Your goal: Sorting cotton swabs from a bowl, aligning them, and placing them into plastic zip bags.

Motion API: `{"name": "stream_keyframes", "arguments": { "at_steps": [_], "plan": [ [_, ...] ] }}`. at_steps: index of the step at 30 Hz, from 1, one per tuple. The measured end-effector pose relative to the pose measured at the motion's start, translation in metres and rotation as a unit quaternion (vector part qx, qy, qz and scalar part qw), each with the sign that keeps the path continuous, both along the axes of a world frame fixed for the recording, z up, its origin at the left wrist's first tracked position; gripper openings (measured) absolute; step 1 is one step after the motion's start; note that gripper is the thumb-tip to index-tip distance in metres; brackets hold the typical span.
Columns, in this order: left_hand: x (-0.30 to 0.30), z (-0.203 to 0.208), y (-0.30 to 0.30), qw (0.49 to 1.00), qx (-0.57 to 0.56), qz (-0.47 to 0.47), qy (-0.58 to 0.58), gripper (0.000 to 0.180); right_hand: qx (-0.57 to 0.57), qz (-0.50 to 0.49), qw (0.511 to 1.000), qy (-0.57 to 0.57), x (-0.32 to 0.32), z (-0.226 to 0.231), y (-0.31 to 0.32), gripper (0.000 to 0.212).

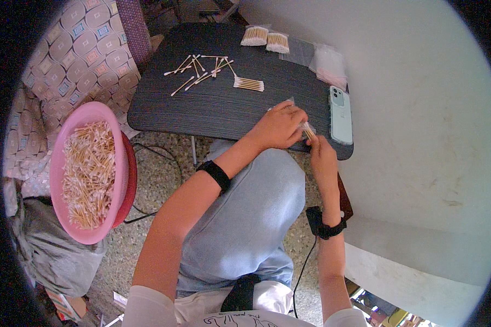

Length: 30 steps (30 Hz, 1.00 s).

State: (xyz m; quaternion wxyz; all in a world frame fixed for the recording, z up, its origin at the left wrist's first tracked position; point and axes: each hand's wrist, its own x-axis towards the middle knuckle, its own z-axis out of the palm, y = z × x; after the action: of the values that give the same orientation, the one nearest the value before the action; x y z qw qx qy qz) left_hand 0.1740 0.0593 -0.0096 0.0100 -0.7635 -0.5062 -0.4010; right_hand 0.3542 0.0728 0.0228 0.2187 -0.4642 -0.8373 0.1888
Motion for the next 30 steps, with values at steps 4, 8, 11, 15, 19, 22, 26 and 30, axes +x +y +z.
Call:
{"name": "stream_keyframes", "arguments": {
  "at_steps": [4, 8, 11, 15, 19, 22, 26, 30],
  "plan": [
    [0.000, -0.002, 0.001, 1.000, 0.010, 0.010, 0.003, 0.024, 0.012, -0.037, 0.995, -0.096, -0.010, 0.002, -0.001, 0.027],
    [0.002, 0.004, 0.000, 1.000, -0.020, 0.007, 0.004, 0.024, 0.054, -0.052, 0.987, -0.140, -0.011, 0.003, -0.003, 0.025],
    [0.000, 0.004, -0.002, 1.000, -0.018, 0.006, 0.007, 0.027, 0.085, -0.049, 0.982, -0.159, -0.014, 0.001, -0.004, 0.023],
    [0.002, -0.003, 0.003, 1.000, 0.010, 0.013, 0.021, 0.030, 0.172, -0.021, 0.972, -0.157, -0.016, -0.012, 0.005, 0.019],
    [0.003, -0.005, 0.002, 1.000, 0.003, 0.005, 0.025, 0.031, 0.159, -0.005, 0.974, -0.164, -0.025, -0.014, 0.011, 0.019],
    [0.002, -0.001, 0.000, 1.000, -0.020, -0.012, -0.002, 0.030, 0.099, -0.033, 0.980, -0.169, -0.038, -0.010, 0.015, 0.024],
    [0.001, 0.005, 0.000, 0.997, -0.061, -0.010, -0.046, 0.025, 0.097, -0.021, 0.984, -0.146, -0.043, -0.008, 0.021, 0.025],
    [0.001, 0.005, -0.001, 0.997, -0.060, 0.002, -0.057, 0.020, 0.145, 0.050, 0.987, -0.038, -0.026, -0.005, 0.024, 0.027]
  ]
}}
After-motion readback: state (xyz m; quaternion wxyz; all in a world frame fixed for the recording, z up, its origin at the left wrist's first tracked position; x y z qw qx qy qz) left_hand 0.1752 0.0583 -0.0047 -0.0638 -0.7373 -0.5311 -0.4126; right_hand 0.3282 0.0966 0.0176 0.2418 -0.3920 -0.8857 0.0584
